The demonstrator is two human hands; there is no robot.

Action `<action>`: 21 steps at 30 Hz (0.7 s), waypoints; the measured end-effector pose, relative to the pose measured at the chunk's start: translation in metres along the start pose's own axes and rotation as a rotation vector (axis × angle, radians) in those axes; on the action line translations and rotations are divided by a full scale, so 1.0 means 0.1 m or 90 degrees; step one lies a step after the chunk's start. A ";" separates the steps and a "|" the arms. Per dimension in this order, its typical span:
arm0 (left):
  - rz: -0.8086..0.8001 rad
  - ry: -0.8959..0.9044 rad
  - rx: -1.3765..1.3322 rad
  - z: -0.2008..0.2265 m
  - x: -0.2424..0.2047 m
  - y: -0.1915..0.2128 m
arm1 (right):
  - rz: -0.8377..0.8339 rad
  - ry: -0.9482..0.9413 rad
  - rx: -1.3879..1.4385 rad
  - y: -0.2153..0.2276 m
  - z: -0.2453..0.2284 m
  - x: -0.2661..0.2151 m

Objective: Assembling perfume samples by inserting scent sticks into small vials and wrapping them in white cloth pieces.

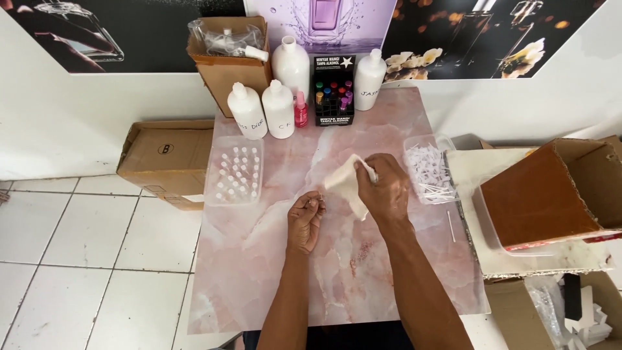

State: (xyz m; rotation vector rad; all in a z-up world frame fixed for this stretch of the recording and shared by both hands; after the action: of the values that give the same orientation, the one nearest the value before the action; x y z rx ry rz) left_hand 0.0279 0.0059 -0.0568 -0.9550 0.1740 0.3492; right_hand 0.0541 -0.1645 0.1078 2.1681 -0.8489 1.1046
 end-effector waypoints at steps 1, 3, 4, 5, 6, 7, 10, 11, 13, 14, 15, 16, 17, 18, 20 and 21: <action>0.001 -0.001 0.000 0.02 -0.02 -0.02 | -0.001 0.000 0.001 -0.07 0.16 -0.17; -0.001 0.002 0.016 0.06 -0.06 -0.06 | -0.016 -0.028 -0.022 -0.20 0.50 -0.51; 0.001 0.002 0.015 0.05 -0.06 -0.07 | -0.018 -0.029 -0.022 -0.18 0.33 -0.55; 0.006 0.005 0.037 0.04 -0.06 -0.06 | -0.056 -0.072 0.027 -0.15 0.16 -0.60; 0.011 0.009 0.058 0.02 -0.07 -0.06 | -0.094 -0.115 0.075 -0.12 0.00 -0.66; 0.010 0.012 0.060 0.06 -0.11 -0.11 | -0.093 -0.117 0.072 -0.11 -0.04 -0.78; 0.030 0.004 0.092 0.18 -0.20 -0.26 | -0.144 -0.239 0.170 -0.07 -0.19 -1.02; 0.041 0.001 0.096 0.21 -0.22 -0.30 | -0.139 -0.430 0.266 -0.02 -0.24 -1.04; 0.054 0.000 0.102 0.22 -0.23 -0.32 | -0.131 -0.625 0.362 0.00 -0.18 -1.16; 0.052 0.007 0.130 0.20 -0.22 -0.29 | -0.125 -0.621 0.354 -0.01 -0.05 -1.25; 0.046 0.015 0.157 0.17 -0.19 -0.29 | -0.114 -0.613 0.346 -0.03 0.10 -1.32; 0.044 0.017 0.159 0.14 -0.17 -0.27 | -0.111 -0.614 0.345 -0.02 0.12 -1.33; 0.034 0.016 0.186 0.12 -0.16 -0.25 | -0.093 -0.640 0.340 -0.01 0.14 -1.33; 0.023 0.015 0.213 0.10 -0.14 -0.23 | -0.074 -0.665 0.336 0.00 0.16 -1.34; 0.015 0.011 0.230 0.06 -0.10 -0.20 | -0.098 -0.683 0.328 0.01 0.13 -1.30; 0.009 0.004 0.246 0.04 -0.09 -0.18 | -0.126 -0.701 0.322 0.02 0.11 -1.29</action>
State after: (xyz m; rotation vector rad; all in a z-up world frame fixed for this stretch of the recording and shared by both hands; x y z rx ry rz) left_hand 0.0259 -0.0021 -0.0384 -0.5731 0.2442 0.3105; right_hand -0.0015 -0.1376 -0.0063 3.2296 -0.7664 -0.1053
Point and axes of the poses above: each hand's wrist, its own x-axis towards the middle knuckle, its own y-axis out of the back of the hand, z = x × y, the point moved 2 cm from there along x, towards the middle knuckle, and after that the axes turned 14 degrees about z, right-handed, at the moved point
